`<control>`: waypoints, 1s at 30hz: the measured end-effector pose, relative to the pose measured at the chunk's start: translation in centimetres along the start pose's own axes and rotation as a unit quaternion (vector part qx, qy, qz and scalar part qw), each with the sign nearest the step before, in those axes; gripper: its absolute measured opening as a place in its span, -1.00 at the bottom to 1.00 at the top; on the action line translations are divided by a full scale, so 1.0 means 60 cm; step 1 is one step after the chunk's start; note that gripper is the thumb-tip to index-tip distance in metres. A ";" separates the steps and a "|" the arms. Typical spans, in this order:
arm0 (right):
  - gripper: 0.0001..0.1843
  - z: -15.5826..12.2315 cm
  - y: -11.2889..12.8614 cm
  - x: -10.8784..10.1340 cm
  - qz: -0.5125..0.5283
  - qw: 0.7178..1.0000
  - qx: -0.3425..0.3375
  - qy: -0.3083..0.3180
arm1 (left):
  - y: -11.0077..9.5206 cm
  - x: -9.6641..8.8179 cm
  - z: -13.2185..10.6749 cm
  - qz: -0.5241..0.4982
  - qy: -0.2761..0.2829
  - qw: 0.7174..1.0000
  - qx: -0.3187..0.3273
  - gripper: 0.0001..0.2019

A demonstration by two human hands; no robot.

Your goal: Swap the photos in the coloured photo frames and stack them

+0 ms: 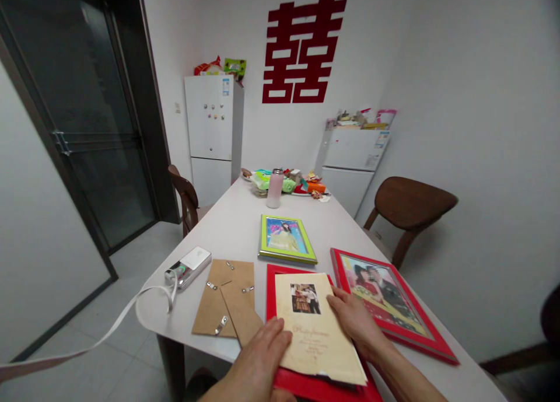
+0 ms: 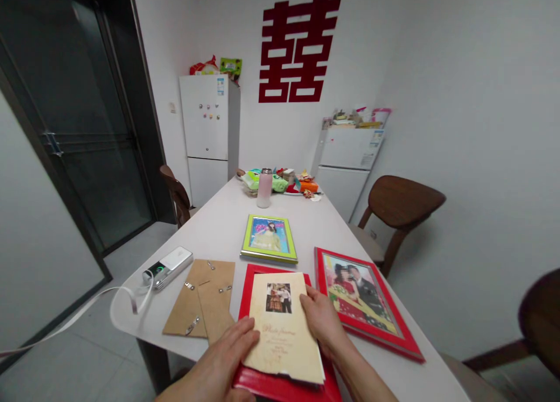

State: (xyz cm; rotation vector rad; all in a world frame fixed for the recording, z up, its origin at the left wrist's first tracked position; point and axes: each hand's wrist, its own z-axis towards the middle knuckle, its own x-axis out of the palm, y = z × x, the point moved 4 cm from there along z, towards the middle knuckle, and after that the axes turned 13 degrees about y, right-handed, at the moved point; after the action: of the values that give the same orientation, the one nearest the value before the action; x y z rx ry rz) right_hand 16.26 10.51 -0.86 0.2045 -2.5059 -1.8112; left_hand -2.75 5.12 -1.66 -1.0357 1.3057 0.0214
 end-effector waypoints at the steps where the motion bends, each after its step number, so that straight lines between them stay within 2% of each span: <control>1: -0.57 0.005 -0.001 -0.002 -0.040 0.999 -0.007 -0.008 | 0.002 0.000 0.001 0.012 0.003 1.000 0.002 -0.26; 3: -0.60 0.012 0.004 -0.009 -0.165 0.985 -0.033 -0.029 | 0.001 -0.004 0.000 0.025 0.015 1.000 0.000 -0.28; 4: -0.61 0.014 0.008 -0.012 -0.246 0.967 -0.047 -0.042 | -0.001 -0.007 0.000 0.028 0.021 0.999 -0.002 -0.28; 6: -0.63 0.013 0.016 -0.017 -0.414 0.906 -0.051 -0.072 | -0.007 -0.015 -0.001 0.034 0.031 0.999 -0.014 -0.29; 8: -0.63 0.009 0.019 -0.018 -0.521 0.847 -0.026 -0.100 | -0.013 -0.022 -0.002 0.041 0.040 0.998 -0.033 -0.30; 11: -0.62 0.002 0.016 -0.011 -0.588 0.797 0.015 -0.134 | -0.019 -0.026 -0.001 0.053 0.058 0.995 -0.054 -0.32; 15: -0.66 -0.002 0.012 0.004 -0.645 0.746 0.016 -0.166 | -0.023 -0.023 0.002 0.077 0.064 0.994 -0.038 -0.41; 19: -0.66 0.003 0.010 0.003 -0.652 0.739 0.006 -0.172 | -0.022 -0.014 0.005 0.095 0.063 0.993 0.003 -0.51; 25: -0.52 0.006 0.015 -0.001 -0.621 0.762 -0.016 -0.183 | -0.025 -0.011 0.000 0.103 0.069 0.992 -0.003 -0.41; 27: -0.52 0.000 0.018 0.018 -0.602 0.781 -0.056 -0.158 | -0.019 -0.020 -0.014 0.103 0.061 0.992 -0.023 -0.37; 30: -0.59 -0.018 0.027 0.077 -0.567 0.806 -0.154 -0.073 | 0.014 -0.044 -0.048 0.115 0.015 0.988 -0.104 -0.34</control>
State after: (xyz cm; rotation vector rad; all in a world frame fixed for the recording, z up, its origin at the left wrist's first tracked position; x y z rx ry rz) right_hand 11.70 9.39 0.81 1.9418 -2.1916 -2.5533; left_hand -6.26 5.14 0.19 -1.0575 1.4679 0.3248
